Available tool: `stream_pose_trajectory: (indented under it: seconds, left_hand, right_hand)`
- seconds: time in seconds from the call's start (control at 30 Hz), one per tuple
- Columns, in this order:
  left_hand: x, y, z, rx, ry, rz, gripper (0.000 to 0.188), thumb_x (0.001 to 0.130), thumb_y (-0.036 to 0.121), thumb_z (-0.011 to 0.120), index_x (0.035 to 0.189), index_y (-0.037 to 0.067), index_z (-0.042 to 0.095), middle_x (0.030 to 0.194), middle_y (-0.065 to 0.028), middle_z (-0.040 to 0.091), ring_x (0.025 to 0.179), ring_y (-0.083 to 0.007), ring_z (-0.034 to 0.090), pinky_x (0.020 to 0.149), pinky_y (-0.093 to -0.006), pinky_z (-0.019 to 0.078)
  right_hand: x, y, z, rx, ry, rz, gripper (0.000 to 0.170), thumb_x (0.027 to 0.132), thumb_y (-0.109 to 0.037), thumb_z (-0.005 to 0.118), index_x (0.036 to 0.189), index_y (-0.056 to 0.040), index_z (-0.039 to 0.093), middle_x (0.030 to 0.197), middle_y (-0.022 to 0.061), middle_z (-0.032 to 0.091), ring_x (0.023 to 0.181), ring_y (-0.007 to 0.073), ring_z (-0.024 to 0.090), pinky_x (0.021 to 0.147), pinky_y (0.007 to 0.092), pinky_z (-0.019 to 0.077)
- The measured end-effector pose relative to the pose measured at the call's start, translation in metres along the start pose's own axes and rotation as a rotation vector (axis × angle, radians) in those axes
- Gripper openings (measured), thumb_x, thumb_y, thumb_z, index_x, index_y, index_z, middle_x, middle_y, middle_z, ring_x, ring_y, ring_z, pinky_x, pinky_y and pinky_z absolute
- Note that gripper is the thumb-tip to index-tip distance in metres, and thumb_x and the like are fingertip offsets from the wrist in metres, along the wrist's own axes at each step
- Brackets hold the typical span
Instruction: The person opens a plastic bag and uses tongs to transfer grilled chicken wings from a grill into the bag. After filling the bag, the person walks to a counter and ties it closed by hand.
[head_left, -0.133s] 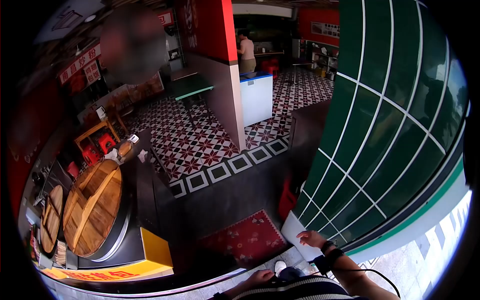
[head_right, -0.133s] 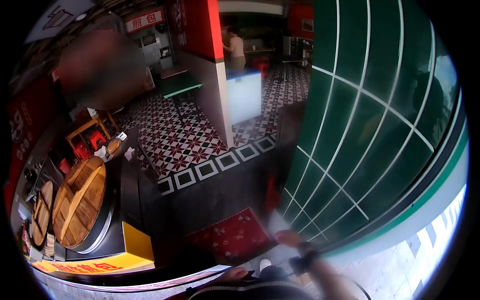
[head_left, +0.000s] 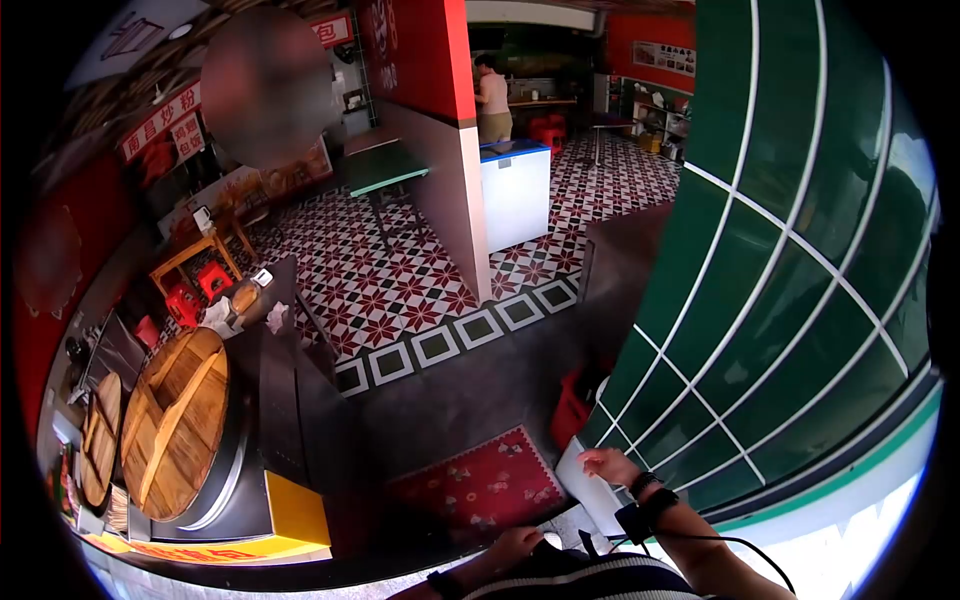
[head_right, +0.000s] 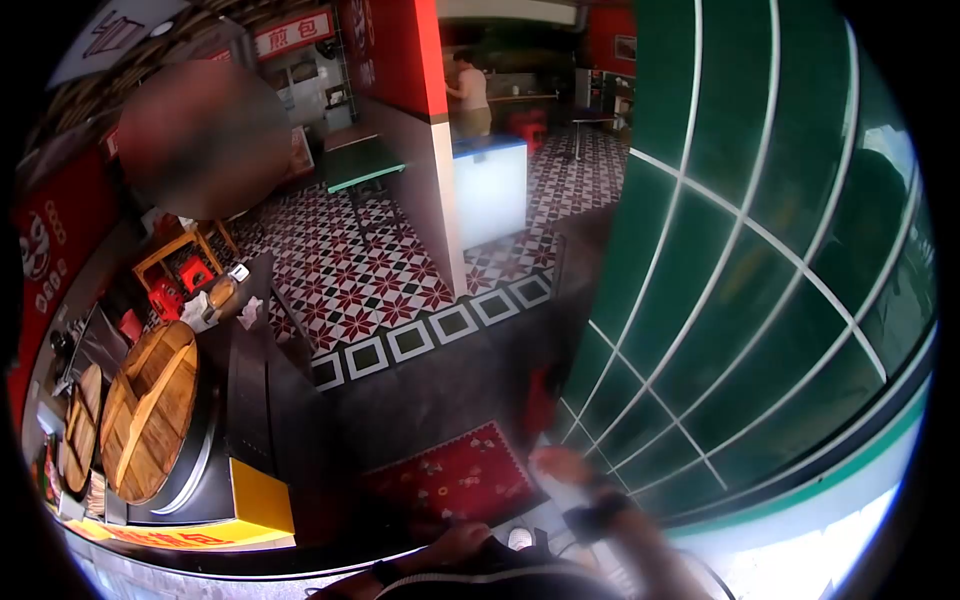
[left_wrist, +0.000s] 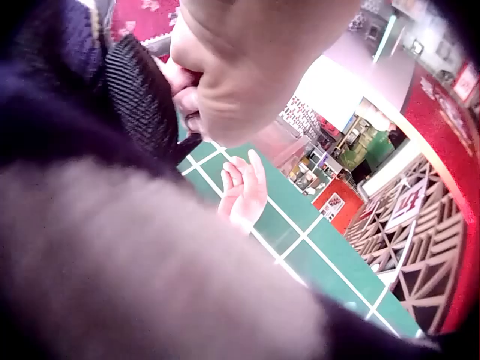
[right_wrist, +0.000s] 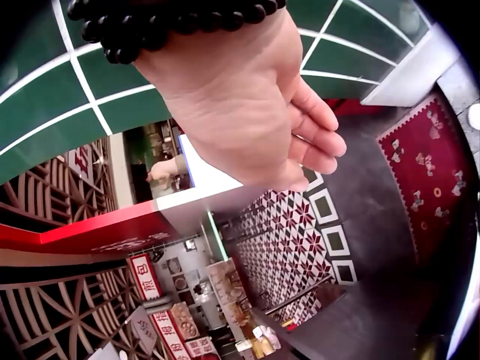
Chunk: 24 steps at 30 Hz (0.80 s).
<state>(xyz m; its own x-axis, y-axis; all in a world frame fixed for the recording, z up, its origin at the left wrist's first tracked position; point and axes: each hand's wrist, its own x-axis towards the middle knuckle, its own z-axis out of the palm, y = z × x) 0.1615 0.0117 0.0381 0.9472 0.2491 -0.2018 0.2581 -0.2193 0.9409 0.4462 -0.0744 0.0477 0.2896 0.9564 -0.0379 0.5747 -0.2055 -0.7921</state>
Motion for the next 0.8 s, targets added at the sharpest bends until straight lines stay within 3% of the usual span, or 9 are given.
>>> stream_pose_trajectory:
  seconds: [0.07,0.2,0.33,0.43,0.5,0.57,0.6,0.7,0.8]
  left_hand:
    - [0.002,-0.019,-0.016,0.164,-0.042,-0.034,0.031,0.086,0.031,0.049,0.090,0.002,0.059,0.078,-0.0132,0.061,0.074,-0.0237,0.060,0.068,-0.0347,0.0456]
    - [0.046,-0.021,-0.025,0.150,-0.391,0.063,0.033,0.087,0.033,0.049,0.094,0.002,0.058,0.082,-0.0130,0.061,0.078,-0.0223,0.059,0.071,-0.0333,0.0449]
    - [0.092,-0.016,-0.049,0.135,-0.683,0.088,0.036,0.088,0.035,0.049,0.099,0.002,0.058,0.086,-0.0127,0.062,0.082,-0.0205,0.058,0.074,-0.0311,0.0443]
    - [0.127,-0.067,-0.070,0.184,-0.485,0.101,0.037,0.089,0.035,0.049,0.103,0.002,0.057,0.088,-0.0119,0.062,0.082,-0.0191,0.057,0.075,-0.0297,0.0439]
    - [0.155,-0.079,-0.095,0.118,-0.391,0.037,0.036,0.087,0.033,0.051,0.104,0.002,0.058,0.089,-0.0114,0.062,0.081,-0.0181,0.057,0.074,-0.0296,0.0438]
    - [0.183,-0.057,-0.134,0.041,-0.326,0.071,0.036,0.086,0.032,0.053,0.104,0.001,0.059,0.090,-0.0110,0.063,0.081,-0.0167,0.056,0.073,-0.0294,0.0438]
    - [0.190,-0.028,-0.159,-0.012,-0.249,-0.204,0.034,0.085,0.031,0.054,0.097,0.000,0.061,0.085,-0.0105,0.063,0.078,-0.0158,0.057,0.071,-0.0289,0.0441]
    - [0.247,-0.092,-0.219,-0.086,-0.152,-0.213,0.034,0.084,0.031,0.055,0.092,-0.001,0.063,0.079,-0.0092,0.064,0.072,-0.0151,0.057,0.067,-0.0284,0.0443]
    - [0.290,-0.119,-0.309,0.193,-0.244,-0.335,0.033,0.085,0.031,0.054,0.092,0.000,0.064,0.077,-0.0077,0.064,0.070,-0.0151,0.058,0.067,-0.0281,0.0451]
  right_hand:
    - [0.026,-0.010,0.024,0.226,-0.066,-0.211,0.023,0.087,-0.008,0.048,0.108,-0.0033,0.056,0.080,0.0040,0.060,0.074,0.0108,0.057,0.070,0.0244,0.0467]
    - [0.055,-0.027,0.002,0.242,-0.171,-0.039,0.025,0.083,-0.002,0.051,0.108,-0.0027,0.056,0.080,0.0005,0.055,0.075,0.0077,0.052,0.070,0.0223,0.0444]
    - [0.084,-0.017,-0.002,0.575,-0.185,0.034,0.025,0.084,-0.002,0.051,0.108,-0.0029,0.056,0.081,0.0003,0.057,0.076,0.0076,0.053,0.070,0.0229,0.0449]
    - [0.124,0.004,0.016,0.908,-0.273,0.056,0.024,0.085,-0.002,0.049,0.108,-0.0037,0.057,0.081,0.0005,0.058,0.077,0.0080,0.054,0.071,0.0235,0.0455]
    - [0.158,-0.007,0.024,1.006,-0.253,0.217,0.022,0.086,-0.003,0.051,0.107,-0.0042,0.058,0.083,0.0016,0.059,0.078,0.0071,0.054,0.073,0.0241,0.0460]
    - [0.195,-0.010,0.033,0.705,-0.218,0.011,0.022,0.086,-0.004,0.052,0.107,-0.0049,0.058,0.085,0.0027,0.060,0.078,0.0078,0.054,0.073,0.0241,0.0459]
    - [0.219,-0.010,0.034,0.635,-0.246,0.032,0.023,0.084,-0.003,0.051,0.105,-0.0053,0.059,0.085,0.0035,0.062,0.076,0.0097,0.056,0.071,0.0245,0.0463]
    - [0.306,-0.002,0.027,0.391,-0.212,0.082,0.025,0.082,0.000,0.050,0.105,-0.0054,0.060,0.084,0.0028,0.063,0.075,0.0111,0.057,0.071,0.0253,0.0469]
    - [0.411,0.053,0.035,0.531,-0.054,0.107,0.029,0.079,0.003,0.047,0.104,-0.0047,0.060,0.083,0.0039,0.063,0.074,0.0115,0.057,0.070,0.0254,0.0474]
